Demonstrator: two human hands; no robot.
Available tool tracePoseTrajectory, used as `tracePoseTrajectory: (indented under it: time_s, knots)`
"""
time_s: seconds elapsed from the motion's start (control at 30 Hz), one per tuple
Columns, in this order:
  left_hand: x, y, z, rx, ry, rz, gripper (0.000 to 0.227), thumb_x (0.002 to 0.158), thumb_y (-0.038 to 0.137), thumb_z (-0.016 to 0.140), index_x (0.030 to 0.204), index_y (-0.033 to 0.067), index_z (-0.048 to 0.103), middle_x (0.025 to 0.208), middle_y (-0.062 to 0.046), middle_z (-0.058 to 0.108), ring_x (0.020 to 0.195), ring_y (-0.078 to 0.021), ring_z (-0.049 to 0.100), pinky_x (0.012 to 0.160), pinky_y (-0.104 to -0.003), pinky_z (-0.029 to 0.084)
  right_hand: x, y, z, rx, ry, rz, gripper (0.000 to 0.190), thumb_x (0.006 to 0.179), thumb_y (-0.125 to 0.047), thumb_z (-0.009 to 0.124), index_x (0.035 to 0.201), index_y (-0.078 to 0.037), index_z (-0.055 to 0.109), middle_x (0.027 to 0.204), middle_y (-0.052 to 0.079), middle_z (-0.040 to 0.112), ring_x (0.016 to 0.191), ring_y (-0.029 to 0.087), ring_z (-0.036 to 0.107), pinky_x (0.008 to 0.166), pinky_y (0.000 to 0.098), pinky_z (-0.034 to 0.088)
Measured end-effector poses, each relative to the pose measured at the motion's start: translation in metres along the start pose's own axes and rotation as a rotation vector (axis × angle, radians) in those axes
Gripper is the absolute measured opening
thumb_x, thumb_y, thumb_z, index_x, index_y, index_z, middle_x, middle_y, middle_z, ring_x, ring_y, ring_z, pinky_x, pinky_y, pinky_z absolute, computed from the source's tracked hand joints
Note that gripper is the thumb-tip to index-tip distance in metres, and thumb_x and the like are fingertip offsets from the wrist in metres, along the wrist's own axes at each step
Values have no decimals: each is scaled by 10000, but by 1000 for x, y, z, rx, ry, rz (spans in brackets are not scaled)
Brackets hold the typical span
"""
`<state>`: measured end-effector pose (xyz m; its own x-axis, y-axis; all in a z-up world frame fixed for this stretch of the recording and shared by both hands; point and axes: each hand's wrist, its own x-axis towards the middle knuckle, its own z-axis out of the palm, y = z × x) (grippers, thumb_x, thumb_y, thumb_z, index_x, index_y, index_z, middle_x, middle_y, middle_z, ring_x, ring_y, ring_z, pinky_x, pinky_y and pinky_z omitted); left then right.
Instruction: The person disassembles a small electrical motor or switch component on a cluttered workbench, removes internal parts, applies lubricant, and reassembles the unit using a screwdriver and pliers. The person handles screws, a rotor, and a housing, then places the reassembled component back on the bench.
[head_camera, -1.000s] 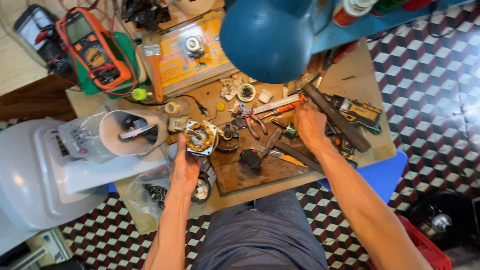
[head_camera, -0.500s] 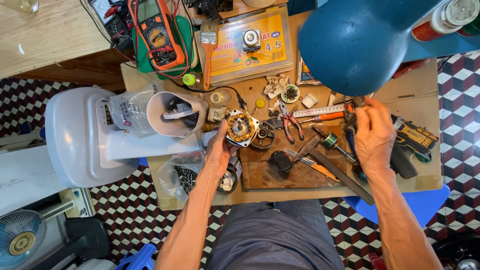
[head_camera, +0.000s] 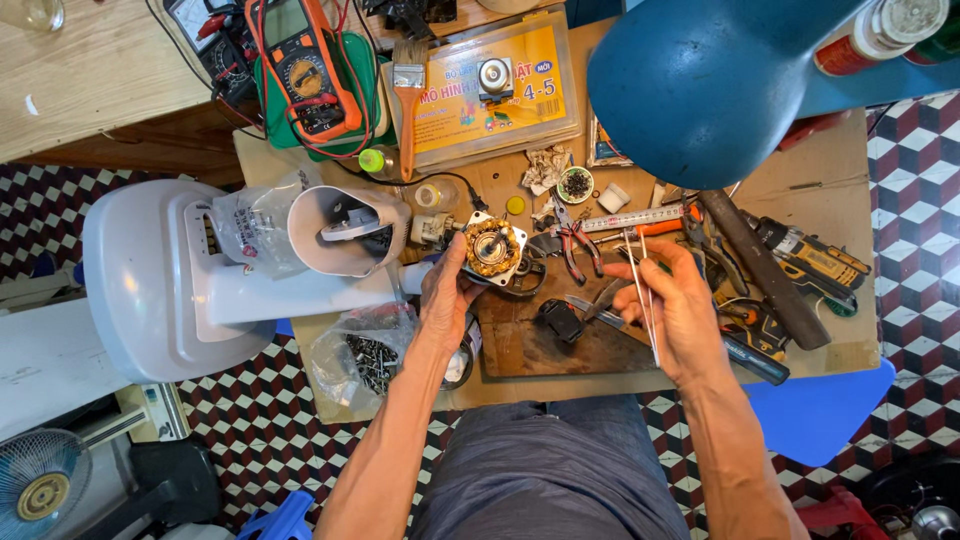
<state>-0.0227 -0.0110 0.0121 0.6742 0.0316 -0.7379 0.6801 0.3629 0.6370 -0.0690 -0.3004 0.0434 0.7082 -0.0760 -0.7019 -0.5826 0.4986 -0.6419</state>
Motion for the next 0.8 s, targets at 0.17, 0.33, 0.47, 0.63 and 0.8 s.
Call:
tracePoseTrajectory:
  time_s: [0.17,0.33,0.47,0.63,0.8]
  knots:
    - [0,-3,8,-26,44,13,574,844,544,733,1223,116,682,1142,-6,722,1032,-127,679,900,-337,564,-17,-3,20,-128,29,36,324,1056,-178,516,1324,1,542,955,263,667,620,231,600,489,316,465]
    - [-1,-7,10,-15,61,16,625,833,560,747,1248,97,674,1154,-33,710,1042,-152,672,913,-354,562,-25,-16,18,597,-197,71,319,1024,-146,491,1237,76,573,1155,307,683,1036,352,699,901,417,578]
    - [-3,-5,12,-31,76,-4,670,816,584,744,1249,79,661,1149,-51,707,1053,-163,683,935,-378,575,-33,-21,27,702,-317,87,371,978,-148,466,1192,134,573,1263,368,662,1238,454,621,1082,532,510]
    - [-5,-8,12,-70,75,22,636,824,563,741,1242,91,654,1165,-48,707,1056,-156,684,953,-364,568,-37,-12,41,172,-189,-14,378,983,-181,491,1231,92,573,1160,320,689,1079,406,708,908,463,587]
    - [-9,-17,17,-66,64,96,525,906,497,717,1243,99,652,1150,-26,698,1034,-142,664,942,-354,551,-25,-2,59,-109,-56,-176,396,1051,-258,523,1257,47,668,992,225,691,837,275,692,734,362,573]
